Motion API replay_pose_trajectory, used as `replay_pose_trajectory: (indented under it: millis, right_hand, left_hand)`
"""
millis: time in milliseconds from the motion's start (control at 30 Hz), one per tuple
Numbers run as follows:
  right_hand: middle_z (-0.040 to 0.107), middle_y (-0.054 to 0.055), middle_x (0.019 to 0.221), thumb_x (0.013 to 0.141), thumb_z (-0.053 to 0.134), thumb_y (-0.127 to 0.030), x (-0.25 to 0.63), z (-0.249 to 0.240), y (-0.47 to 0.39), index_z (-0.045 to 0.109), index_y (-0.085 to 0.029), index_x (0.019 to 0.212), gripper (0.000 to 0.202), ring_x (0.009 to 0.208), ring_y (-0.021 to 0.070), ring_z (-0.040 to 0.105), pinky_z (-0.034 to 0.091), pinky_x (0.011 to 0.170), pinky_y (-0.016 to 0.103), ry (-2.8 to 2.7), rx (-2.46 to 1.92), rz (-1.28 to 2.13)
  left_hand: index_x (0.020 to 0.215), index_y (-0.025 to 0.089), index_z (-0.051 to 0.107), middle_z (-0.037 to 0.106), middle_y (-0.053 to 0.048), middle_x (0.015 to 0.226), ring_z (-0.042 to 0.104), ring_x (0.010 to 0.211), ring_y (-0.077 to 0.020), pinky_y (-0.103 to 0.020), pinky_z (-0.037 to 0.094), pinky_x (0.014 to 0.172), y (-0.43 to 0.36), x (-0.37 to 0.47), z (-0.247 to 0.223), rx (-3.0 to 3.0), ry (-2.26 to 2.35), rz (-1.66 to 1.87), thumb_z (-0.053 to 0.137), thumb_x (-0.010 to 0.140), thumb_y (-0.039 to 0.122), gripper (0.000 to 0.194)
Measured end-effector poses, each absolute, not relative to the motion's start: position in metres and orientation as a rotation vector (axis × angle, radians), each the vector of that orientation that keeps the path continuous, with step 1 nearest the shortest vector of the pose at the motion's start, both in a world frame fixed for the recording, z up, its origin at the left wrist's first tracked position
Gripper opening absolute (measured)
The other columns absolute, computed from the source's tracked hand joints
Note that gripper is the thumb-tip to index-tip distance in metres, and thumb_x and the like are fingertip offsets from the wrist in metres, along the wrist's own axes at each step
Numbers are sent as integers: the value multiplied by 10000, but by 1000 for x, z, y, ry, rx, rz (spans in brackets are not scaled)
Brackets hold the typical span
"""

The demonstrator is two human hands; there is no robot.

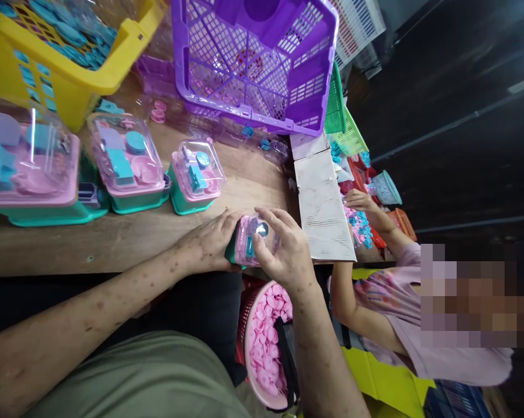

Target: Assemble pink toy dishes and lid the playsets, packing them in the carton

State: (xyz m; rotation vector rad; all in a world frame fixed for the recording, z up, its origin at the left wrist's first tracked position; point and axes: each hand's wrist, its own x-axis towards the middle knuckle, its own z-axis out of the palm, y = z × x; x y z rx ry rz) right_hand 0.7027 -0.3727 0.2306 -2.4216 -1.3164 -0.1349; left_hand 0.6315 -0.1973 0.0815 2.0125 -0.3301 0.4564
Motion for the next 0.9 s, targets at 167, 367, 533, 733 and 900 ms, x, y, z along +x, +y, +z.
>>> replay_pose_trajectory:
  millis: [167, 367, 533, 733, 900]
  right_hand:
    - [776, 115, 1352, 1067, 680, -428, 702, 233, -371, 770, -281, 1462, 431, 1220, 324, 783, 667, 1092, 501, -1293, -2435, -98]
    - [781, 117, 1367, 1064, 686, -441, 706, 233, -373, 765, -275, 1460, 437, 1224, 320, 780, 661, 1064, 486, -1264, -2427, 5]
    - [773, 131, 1376, 1107, 642, -506, 713, 222, -381, 742, -264, 1484, 459, 1262, 327, 764, 630, 1113, 512, -1224, -2362, 61]
    - [704, 131, 1524, 1127, 626, -624, 712, 208, -393, 695, -308, 1569, 548, 1420, 329, 701, 568, 1248, 541, -1079, -2269, 152]
    - [593, 154, 1719, 972, 851, -661, 758, 202, -410, 454, -435, 1765, 915, 1505, 386, 671, 668, 1118, 529, -1055, -2087, 487]
  left_hand:
    - [1632, 202, 270, 520, -251, 1645, 535, 1592, -473, -695, 426, 1355, -196, 631, 86, 2040, -331, 448, 1085, 689, 432, 1268]
    - [1642, 179, 271, 507, -268, 1662, 523, 1606, -472, -674, 420, 1364, -198, 629, 85, 2056, -320, 438, 1103, 656, 424, 1313]
    - [1636, 163, 317, 517, -283, 1654, 480, 1637, -478, -660, 456, 1338, -196, 633, 79, 1996, -344, 436, 1100, 638, 403, 1291]
    - [1642, 127, 349, 536, -305, 1661, 528, 1605, -480, -660, 411, 1365, -200, 628, 100, 2094, -306, 329, 1106, 624, 414, 1301]
    - [1684, 105, 357, 604, -263, 1629, 620, 1518, -410, -537, 534, 1269, -182, 559, 171, 2341, -175, 517, 891, 952, 488, 984]
